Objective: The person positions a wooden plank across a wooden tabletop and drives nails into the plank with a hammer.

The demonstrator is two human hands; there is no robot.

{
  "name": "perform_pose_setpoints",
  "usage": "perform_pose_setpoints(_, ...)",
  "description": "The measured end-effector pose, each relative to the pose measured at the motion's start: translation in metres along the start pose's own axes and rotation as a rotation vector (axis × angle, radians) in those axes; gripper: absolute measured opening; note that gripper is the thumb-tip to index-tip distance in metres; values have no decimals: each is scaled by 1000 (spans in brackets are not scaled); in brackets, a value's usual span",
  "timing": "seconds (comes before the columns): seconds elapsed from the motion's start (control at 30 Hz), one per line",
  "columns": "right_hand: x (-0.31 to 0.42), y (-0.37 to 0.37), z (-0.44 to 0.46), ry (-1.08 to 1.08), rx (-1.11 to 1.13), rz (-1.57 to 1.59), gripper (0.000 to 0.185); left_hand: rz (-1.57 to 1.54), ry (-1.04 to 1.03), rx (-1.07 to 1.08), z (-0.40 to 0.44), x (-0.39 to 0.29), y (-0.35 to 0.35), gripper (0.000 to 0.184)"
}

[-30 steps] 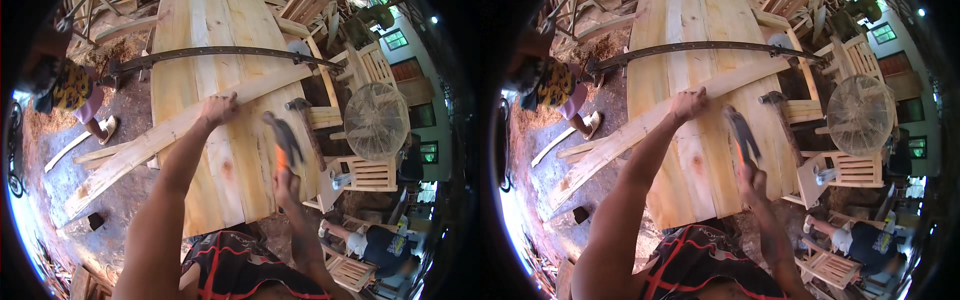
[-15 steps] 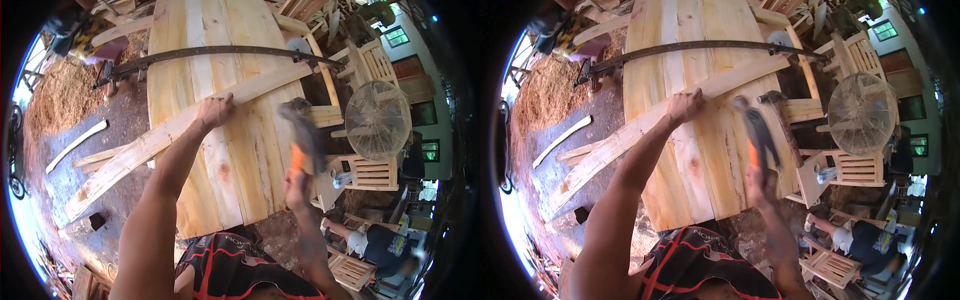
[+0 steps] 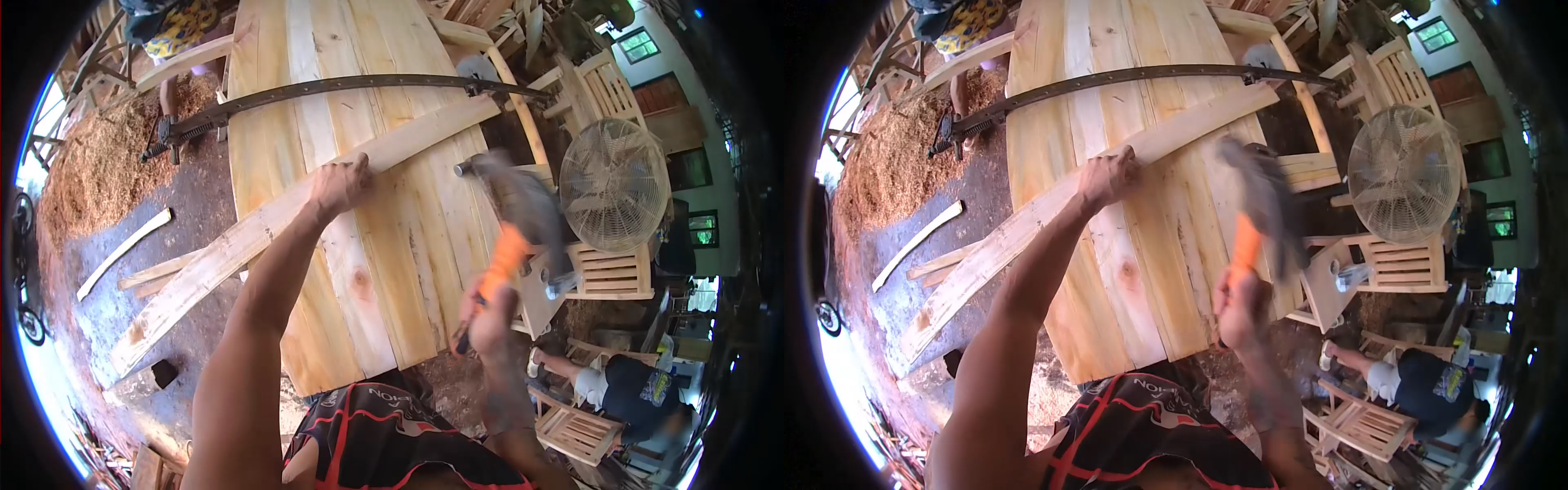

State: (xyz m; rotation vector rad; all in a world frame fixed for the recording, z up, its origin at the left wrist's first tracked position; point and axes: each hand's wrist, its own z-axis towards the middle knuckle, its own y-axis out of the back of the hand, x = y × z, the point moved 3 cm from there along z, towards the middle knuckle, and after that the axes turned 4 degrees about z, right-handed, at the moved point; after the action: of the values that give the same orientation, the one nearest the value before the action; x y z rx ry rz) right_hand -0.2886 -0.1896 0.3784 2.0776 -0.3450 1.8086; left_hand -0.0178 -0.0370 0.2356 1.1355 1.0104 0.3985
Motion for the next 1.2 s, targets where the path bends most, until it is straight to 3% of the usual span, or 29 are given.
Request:
perform_pose_setpoints(0.1,28,-9,-1,590,13,393,68,-27,7,26,0,0,-2,38)
perform_pose_setpoints(0.13,-39,7,-6,412,87,394,65,-24,8,21,-1,1,-3,38)
perform_pose_setpoints(0.2,-102,13,-2,261,169,396,61,14,-31,-27,-1,3,-4,38)
perform_pose_setpoints(0.3,-133,-13,13,-428,15,-468,58,20,-73,-62,0,5,-9,38)
perform_pose_setpoints(0.43,-39,-17,8,-288,-5,-138,62,18,41,32,6,-3,3,37)
perform_pose_setpoints(0.57,9,-10,8,325,-74,92,70,-11,13,14,0,2,-5,36)
perform_pose_setpoints(0.6,1,-19,9,376,-193,160,69,-27,3,-15,2,3,-6,36)
perform_pose_setpoints(0.67,-93,-9,7,39,-103,-146,71,-24,4,-15,2,4,-4,36)
perform_pose_setpoints(0.7,-111,-11,7,-188,-17,-500,72,-27,-1,-10,1,2,-5,37)
perform_pose_setpoints(0.73,-119,-5,-1,-186,-29,-496,72,-26,-14,-9,-3,-2,-9,37)
perform_pose_setpoints(0.8,-138,0,-8,-455,51,-513,71,19,-56,-68,0,4,-5,39)
perform_pose_setpoints(0.93,-150,13,-56,-381,-42,-470,65,8,30,23,7,-2,-1,40)
perform_pose_setpoints(1.07,-151,-8,-78,-435,-31,-156,61,27,4,8,2,2,-9,40)
perform_pose_setpoints(1.17,-66,-34,-60,-532,27,69,62,24,19,33,4,3,-10,39)
perform_pose_setpoints(1.2,-44,-33,-58,-365,73,117,65,28,-19,-9,6,7,-18,39)
